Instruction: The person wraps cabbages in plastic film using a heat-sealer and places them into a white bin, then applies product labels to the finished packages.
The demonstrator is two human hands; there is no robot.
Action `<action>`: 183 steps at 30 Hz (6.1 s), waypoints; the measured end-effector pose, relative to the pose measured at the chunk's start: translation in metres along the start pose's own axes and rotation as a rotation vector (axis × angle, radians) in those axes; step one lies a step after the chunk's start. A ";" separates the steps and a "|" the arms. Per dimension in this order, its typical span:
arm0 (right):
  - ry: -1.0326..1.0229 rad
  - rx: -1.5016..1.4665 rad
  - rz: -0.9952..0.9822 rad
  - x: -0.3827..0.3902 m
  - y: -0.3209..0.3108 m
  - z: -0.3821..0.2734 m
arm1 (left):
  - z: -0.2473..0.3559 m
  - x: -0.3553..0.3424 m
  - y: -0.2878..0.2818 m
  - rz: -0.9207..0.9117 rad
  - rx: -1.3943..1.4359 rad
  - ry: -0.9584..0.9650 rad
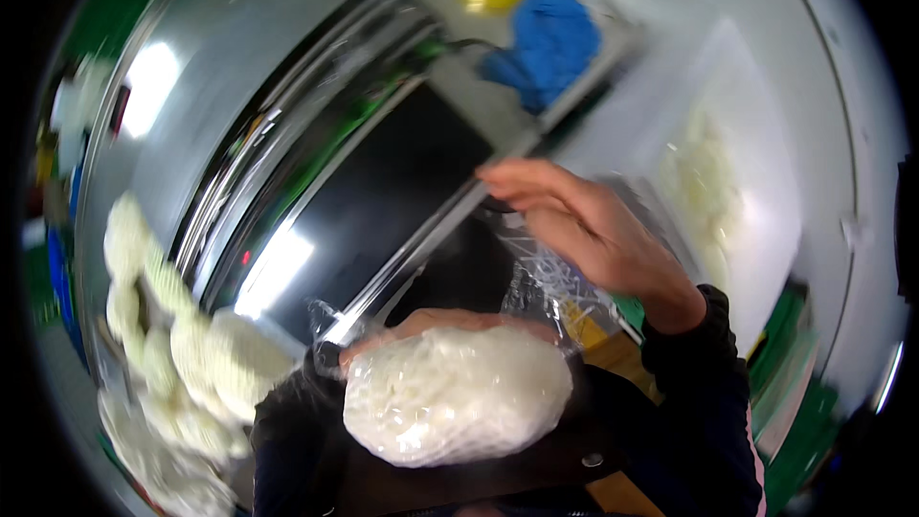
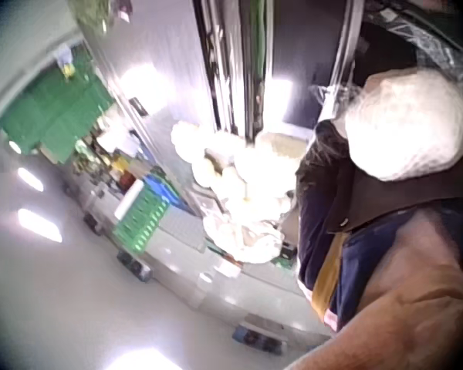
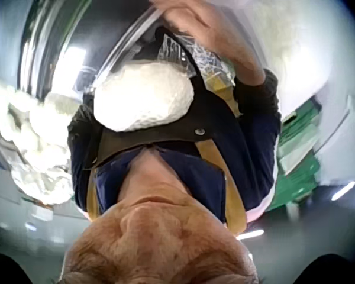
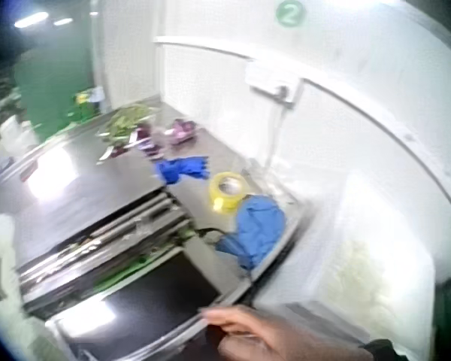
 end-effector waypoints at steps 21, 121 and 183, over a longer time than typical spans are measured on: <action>0.232 -0.507 0.852 0.239 -0.312 0.177 | 0.005 -0.192 0.057 0.298 -0.935 0.162; 0.142 0.415 0.313 0.190 -0.331 0.208 | -0.180 -0.400 0.007 -1.048 -2.728 -0.170; 0.480 0.783 0.686 0.322 -0.309 0.309 | -0.308 -0.358 0.015 -1.526 -2.513 0.029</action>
Point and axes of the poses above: each hand's wrist, its own x-axis away from the middle knuckle, its own y-axis out of the palm, z = x × y, the point moved 8 cm from there along -x, towards the middle knuckle, and after that the axes turned 8 degrees about -x, right-handed, at the moved point
